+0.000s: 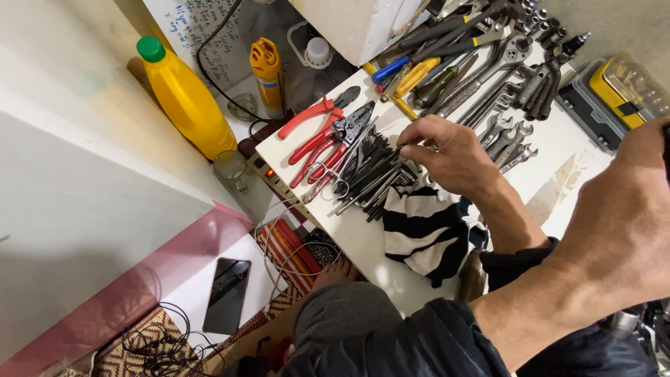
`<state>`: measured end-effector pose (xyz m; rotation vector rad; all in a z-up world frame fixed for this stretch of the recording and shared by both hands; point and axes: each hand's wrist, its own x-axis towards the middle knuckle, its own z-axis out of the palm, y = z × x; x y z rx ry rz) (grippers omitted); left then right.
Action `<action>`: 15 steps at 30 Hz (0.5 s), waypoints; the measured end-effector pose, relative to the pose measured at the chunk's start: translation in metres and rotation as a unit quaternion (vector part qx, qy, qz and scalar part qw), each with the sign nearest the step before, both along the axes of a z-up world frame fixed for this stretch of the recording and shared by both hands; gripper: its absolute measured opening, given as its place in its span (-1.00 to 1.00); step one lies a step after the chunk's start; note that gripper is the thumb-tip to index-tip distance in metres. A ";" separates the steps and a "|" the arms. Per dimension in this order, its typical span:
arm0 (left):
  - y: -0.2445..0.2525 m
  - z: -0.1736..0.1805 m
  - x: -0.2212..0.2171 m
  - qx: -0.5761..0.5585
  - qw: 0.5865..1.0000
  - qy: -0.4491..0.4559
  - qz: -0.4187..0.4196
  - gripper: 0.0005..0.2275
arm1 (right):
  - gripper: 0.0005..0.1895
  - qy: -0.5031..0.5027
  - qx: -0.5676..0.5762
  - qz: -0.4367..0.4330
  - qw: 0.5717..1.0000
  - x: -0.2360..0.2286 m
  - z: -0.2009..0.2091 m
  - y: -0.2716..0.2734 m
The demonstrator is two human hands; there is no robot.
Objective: Inspecting and adjusting a bicycle brake lever assembly using a small tool at a workbench.
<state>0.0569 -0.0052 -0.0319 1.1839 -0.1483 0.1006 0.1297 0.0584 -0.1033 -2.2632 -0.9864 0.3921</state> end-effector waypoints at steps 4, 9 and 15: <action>0.051 0.044 -0.019 -0.048 0.991 0.103 -0.067 -0.43 | -0.87 0.049 0.060 -0.009 0.997 -0.006 0.010 -0.006; 0.067 0.063 -0.031 -0.050 0.981 0.168 -0.088 -0.73 | -0.92 0.251 0.350 -0.136 0.892 -0.023 0.014 -0.023; 0.084 0.092 -0.032 0.088 0.959 0.247 -0.107 -0.41 | -0.80 0.307 0.547 -0.300 0.718 -0.033 -0.001 -0.104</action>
